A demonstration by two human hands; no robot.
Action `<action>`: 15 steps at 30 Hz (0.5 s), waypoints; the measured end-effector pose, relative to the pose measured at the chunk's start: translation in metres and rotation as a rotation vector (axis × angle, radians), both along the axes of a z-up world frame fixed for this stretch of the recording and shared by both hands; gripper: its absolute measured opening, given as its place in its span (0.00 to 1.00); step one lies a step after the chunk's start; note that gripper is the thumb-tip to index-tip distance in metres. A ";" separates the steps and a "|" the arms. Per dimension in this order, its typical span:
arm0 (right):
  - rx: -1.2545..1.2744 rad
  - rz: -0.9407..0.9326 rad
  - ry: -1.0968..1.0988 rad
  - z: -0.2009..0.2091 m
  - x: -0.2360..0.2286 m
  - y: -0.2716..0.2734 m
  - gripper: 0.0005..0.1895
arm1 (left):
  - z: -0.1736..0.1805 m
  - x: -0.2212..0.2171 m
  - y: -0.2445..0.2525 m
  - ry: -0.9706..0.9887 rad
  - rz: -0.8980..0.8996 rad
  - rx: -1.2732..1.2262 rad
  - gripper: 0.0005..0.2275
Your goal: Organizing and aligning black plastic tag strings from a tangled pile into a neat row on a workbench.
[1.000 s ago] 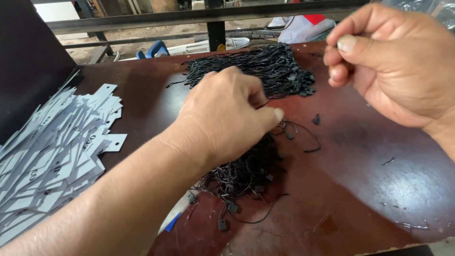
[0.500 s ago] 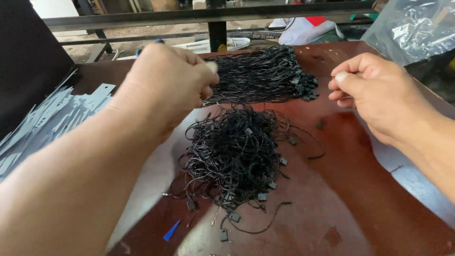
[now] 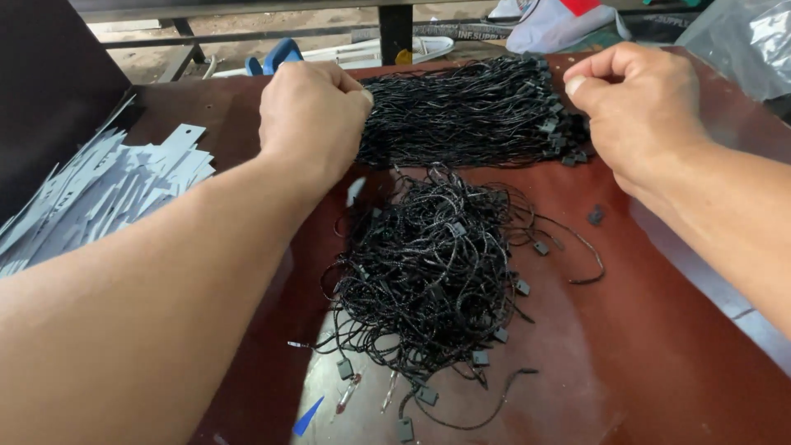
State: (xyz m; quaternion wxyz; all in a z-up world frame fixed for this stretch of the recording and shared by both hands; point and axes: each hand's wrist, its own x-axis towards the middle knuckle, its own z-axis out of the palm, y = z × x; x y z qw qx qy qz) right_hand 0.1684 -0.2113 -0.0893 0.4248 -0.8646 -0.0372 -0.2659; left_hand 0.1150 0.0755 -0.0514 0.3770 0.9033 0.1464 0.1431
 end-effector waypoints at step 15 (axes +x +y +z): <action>-0.103 0.017 -0.150 -0.011 -0.001 -0.009 0.13 | -0.018 0.000 -0.001 0.028 0.000 0.126 0.08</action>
